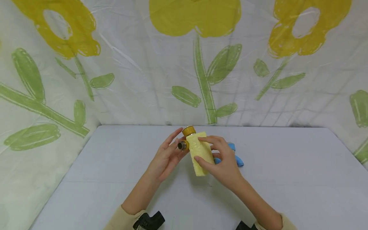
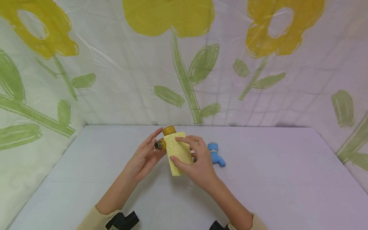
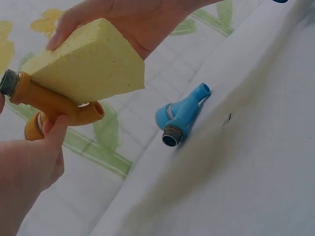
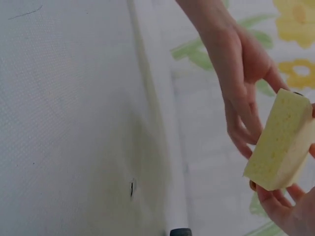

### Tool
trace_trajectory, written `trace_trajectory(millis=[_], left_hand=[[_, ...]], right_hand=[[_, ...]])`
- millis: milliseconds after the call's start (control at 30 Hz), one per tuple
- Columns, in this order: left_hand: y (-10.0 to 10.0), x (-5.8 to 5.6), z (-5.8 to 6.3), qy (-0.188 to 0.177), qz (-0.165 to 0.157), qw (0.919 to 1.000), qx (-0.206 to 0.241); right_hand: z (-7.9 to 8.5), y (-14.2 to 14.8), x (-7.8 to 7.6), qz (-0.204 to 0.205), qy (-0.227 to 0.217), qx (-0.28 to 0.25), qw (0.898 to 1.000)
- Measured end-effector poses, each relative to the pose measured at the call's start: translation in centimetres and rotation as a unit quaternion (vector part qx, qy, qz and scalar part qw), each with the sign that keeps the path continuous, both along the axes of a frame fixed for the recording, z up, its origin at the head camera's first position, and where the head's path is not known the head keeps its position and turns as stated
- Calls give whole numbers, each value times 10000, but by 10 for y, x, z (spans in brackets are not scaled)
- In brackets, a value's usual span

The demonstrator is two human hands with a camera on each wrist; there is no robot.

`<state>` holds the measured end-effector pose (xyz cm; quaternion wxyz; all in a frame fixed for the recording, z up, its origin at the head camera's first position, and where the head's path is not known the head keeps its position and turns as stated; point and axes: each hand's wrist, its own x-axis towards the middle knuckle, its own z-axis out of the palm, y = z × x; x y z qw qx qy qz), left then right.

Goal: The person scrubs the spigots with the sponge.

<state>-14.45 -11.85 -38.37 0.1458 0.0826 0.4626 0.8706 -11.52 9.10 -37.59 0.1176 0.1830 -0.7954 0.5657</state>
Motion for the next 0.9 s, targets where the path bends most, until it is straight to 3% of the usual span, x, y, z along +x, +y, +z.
trace_trajectory(millis=[333, 900], left_hand=[[-3, 2, -1, 303, -317, 9990, 13], [-4, -1, -7, 621, -385, 9973, -55]], right_hand=[[0, -3, 3, 356, -640, -409, 9965], [7, 1, 1, 787, -1149, -860, 9865]])
